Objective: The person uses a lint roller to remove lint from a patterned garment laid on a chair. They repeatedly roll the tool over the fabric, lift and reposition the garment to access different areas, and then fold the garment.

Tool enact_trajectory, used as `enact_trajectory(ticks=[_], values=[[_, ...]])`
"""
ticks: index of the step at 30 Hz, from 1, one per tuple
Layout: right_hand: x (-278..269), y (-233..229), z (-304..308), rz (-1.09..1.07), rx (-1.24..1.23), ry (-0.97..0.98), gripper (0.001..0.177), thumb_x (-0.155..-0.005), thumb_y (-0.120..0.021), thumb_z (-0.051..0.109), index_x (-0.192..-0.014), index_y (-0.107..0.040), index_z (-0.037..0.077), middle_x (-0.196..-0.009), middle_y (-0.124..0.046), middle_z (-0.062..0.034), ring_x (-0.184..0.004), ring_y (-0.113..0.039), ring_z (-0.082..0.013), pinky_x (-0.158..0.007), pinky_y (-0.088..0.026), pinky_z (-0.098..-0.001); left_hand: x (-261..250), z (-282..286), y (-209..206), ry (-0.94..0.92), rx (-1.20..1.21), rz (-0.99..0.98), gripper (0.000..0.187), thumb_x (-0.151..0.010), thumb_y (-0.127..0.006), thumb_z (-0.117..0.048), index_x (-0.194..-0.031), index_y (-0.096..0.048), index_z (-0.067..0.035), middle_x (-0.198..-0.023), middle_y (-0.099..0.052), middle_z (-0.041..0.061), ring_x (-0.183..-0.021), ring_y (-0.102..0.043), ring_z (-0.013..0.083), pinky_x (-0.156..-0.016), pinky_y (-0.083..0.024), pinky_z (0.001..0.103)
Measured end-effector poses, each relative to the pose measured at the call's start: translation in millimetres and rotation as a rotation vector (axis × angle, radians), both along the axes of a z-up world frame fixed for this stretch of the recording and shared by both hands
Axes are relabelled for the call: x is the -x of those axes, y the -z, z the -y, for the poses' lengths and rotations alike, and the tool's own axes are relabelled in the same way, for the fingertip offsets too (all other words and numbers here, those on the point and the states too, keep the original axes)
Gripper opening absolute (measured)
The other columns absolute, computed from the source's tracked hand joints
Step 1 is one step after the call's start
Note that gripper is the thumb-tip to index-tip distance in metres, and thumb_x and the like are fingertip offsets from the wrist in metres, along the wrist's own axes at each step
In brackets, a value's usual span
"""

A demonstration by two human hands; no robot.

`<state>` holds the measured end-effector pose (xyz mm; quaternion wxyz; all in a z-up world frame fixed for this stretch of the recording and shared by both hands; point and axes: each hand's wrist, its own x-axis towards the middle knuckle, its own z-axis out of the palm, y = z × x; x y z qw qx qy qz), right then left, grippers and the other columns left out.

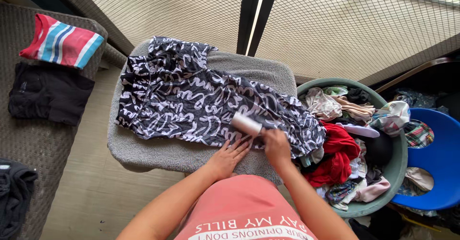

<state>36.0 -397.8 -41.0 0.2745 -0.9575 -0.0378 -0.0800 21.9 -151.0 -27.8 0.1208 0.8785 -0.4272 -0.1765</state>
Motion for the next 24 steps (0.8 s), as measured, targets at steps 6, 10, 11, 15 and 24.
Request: enact_trajectory(ticks=[6,10,11,15,24], values=[[-159,1,72,0.045,0.155,0.298,0.021,-0.093,-0.061,0.010,-0.106,-0.077,0.012,-0.101,-0.065,-0.0183,-0.097,-0.061,-0.0393,-0.084,-0.049,-0.0480,-2,5,-12,0.047,-0.154,-0.041,0.109,-0.075,-0.076,-0.056,-0.161,-0.024,-0.013,-0.172,-0.011,0.010,-0.157,-0.005,0.0339,-0.122,-0.011,0.058],[-164,-47,81,0.247,-0.012,0.379,0.024,-0.090,-0.062,0.008,-0.110,-0.075,0.005,-0.101,-0.065,-0.0166,-0.096,-0.061,-0.0358,-0.082,-0.050,-0.0472,1,3,-4,0.024,-0.104,-0.060,0.093,-0.082,-0.070,-0.056,-0.159,-0.032,-0.023,-0.171,-0.012,0.011,-0.157,-0.006,0.0381,-0.121,-0.011,0.063],[-153,-53,75,0.192,0.001,0.287,0.018,-0.099,-0.059,0.009,-0.107,-0.074,0.003,-0.096,-0.064,-0.0158,-0.094,-0.061,-0.0331,-0.079,-0.050,-0.0448,2,4,3,0.012,-0.078,-0.056,0.089,-0.084,-0.067,-0.057,-0.159,-0.033,-0.023,-0.171,-0.013,0.011,-0.157,-0.007,0.0388,-0.121,-0.011,0.064],[-44,-44,14,0.065,-0.150,-0.110,0.020,-0.086,-0.060,0.001,-0.092,-0.077,0.008,-0.084,-0.064,-0.0115,-0.087,-0.061,-0.0290,-0.078,-0.050,-0.0435,7,3,32,0.018,0.000,0.075,0.074,-0.093,-0.056,-0.051,-0.159,-0.036,-0.022,-0.171,-0.016,0.008,-0.156,-0.009,0.0401,-0.120,-0.010,0.066],[-143,0,8,-0.006,0.063,0.070,0.023,-0.094,-0.060,0.006,-0.105,-0.078,0.017,-0.097,-0.065,-0.0148,-0.095,-0.064,-0.0339,-0.082,-0.053,-0.0462,1,7,-8,-0.006,-0.095,-0.129,0.086,-0.089,-0.060,-0.057,-0.160,-0.028,-0.022,-0.172,-0.009,0.006,-0.158,-0.002,0.0362,-0.122,-0.006,0.063]])
